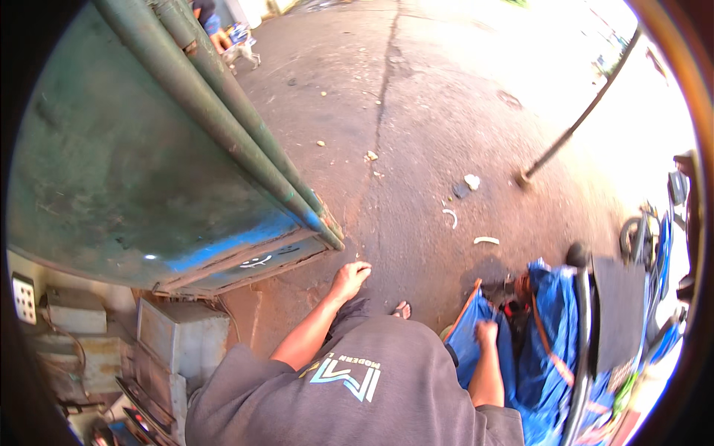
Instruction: The person sits on the floor and repeatedly picks small cylindrical engine parts from a nearby shelf, then places them into corresponding holes in a cylinder head resting on a stand. The person handles the parts one at a time, occasionally inspecting them before insertion.
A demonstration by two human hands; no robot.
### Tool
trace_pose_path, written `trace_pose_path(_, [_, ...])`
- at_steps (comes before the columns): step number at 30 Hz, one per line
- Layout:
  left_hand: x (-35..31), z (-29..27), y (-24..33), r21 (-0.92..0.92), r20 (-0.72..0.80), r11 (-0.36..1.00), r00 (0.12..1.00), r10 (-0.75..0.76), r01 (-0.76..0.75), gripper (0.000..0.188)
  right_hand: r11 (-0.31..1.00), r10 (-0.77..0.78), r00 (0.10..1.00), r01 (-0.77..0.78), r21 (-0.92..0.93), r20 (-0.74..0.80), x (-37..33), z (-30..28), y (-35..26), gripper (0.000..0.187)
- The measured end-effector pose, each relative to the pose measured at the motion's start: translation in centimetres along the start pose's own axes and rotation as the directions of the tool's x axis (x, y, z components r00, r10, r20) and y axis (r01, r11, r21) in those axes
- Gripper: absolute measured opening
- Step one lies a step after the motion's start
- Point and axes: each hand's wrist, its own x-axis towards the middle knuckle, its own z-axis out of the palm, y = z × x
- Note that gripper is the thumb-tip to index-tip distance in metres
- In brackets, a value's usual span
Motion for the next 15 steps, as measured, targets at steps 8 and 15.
trace_pose_path(8, [21.3,1.0,6.2,-0.187,-0.005,0.978,0.995,-0.1,0.098,0.019,0.802,-0.495,0.868,0.474,0.364,-0.04,21.6,-11.3,-38.9,0.034])
trace_pose_path(15, [43.6,-3.5,11.3,-0.11,-0.118,0.993,0.991,-0.065,0.052,0.025,0.978,-0.208,0.913,0.191,0.082,0.351,33.6,-0.6,-41.0,0.017])
